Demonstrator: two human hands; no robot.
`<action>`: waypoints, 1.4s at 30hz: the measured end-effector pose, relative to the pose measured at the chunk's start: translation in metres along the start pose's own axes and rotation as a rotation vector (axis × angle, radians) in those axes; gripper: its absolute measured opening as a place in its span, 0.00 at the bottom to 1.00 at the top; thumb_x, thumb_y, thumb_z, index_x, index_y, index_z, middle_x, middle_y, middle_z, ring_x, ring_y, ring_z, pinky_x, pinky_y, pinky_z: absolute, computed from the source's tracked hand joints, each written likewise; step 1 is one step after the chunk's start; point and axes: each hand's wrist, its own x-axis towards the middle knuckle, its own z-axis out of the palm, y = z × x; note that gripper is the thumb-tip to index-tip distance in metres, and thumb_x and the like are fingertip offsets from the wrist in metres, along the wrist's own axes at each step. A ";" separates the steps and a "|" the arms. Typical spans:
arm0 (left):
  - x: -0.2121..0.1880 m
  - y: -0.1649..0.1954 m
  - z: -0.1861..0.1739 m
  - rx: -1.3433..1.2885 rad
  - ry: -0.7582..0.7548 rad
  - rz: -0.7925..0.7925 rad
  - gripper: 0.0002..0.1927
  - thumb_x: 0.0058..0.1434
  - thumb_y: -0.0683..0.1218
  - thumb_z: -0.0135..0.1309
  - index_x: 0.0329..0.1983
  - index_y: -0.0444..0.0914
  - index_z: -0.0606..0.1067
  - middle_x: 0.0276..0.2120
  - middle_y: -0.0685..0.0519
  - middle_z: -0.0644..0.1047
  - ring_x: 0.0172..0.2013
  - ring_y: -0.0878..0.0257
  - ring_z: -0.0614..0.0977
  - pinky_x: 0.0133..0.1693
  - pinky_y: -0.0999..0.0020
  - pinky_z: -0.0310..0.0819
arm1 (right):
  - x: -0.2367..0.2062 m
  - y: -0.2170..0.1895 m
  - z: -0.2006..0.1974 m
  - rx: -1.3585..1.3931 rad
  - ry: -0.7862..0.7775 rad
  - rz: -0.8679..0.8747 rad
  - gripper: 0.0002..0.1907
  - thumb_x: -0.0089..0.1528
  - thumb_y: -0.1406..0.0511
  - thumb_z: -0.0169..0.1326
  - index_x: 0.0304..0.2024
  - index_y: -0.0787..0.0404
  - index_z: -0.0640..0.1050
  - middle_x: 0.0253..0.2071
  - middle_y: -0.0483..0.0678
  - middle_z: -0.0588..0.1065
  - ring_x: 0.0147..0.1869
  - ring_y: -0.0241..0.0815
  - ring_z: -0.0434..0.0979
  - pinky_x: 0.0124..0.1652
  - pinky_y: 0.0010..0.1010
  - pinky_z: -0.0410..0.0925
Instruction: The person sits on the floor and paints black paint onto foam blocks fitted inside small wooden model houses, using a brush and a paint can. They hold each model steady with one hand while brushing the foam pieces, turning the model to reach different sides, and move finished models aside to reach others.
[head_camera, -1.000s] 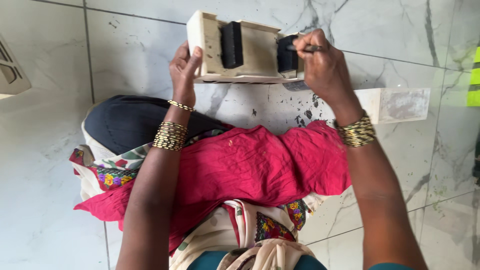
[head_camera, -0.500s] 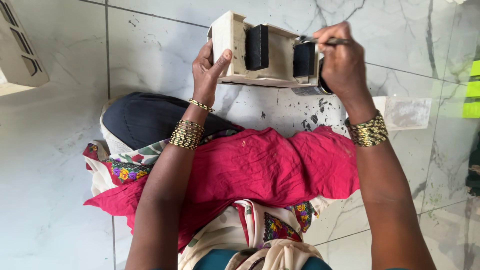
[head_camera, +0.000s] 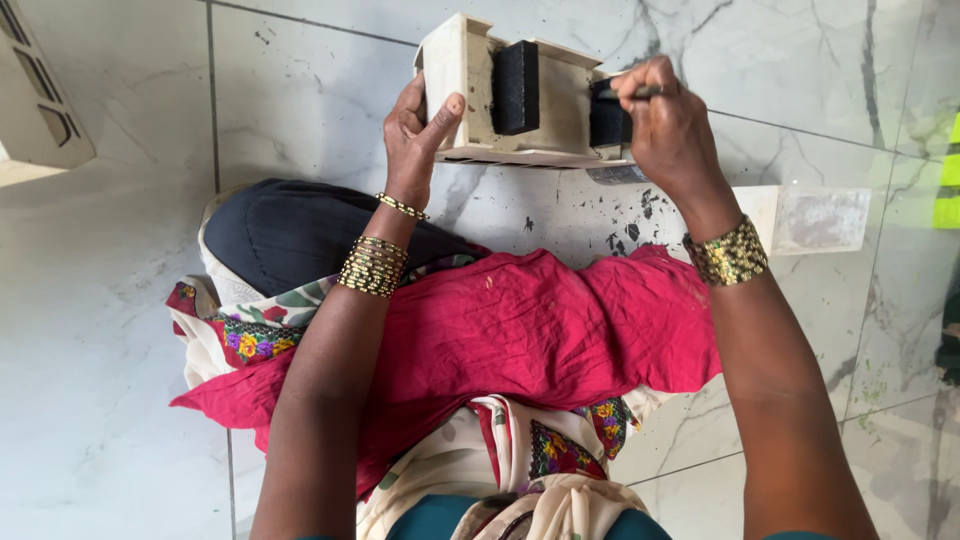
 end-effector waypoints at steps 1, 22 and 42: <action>-0.001 0.001 0.000 0.000 0.001 0.006 0.48 0.58 0.60 0.68 0.70 0.25 0.63 0.59 0.41 0.77 0.58 0.58 0.79 0.60 0.65 0.74 | -0.002 -0.003 0.000 0.001 -0.022 -0.001 0.10 0.69 0.81 0.43 0.45 0.65 0.63 0.45 0.58 0.77 0.53 0.51 0.84 0.50 0.37 0.78; 0.000 -0.003 -0.004 0.038 -0.002 0.039 0.46 0.59 0.60 0.66 0.70 0.25 0.66 0.57 0.42 0.78 0.58 0.60 0.78 0.62 0.65 0.71 | -0.028 -0.032 -0.031 -0.018 -0.034 0.044 0.10 0.71 0.81 0.45 0.48 0.63 0.66 0.49 0.56 0.79 0.54 0.50 0.83 0.52 0.38 0.78; 0.003 -0.008 -0.012 0.087 0.076 -0.017 0.42 0.60 0.66 0.59 0.67 0.33 0.69 0.54 0.47 0.78 0.56 0.60 0.78 0.57 0.62 0.76 | -0.028 -0.009 -0.031 0.066 0.113 0.046 0.08 0.72 0.81 0.43 0.45 0.66 0.66 0.50 0.56 0.79 0.54 0.45 0.83 0.54 0.33 0.78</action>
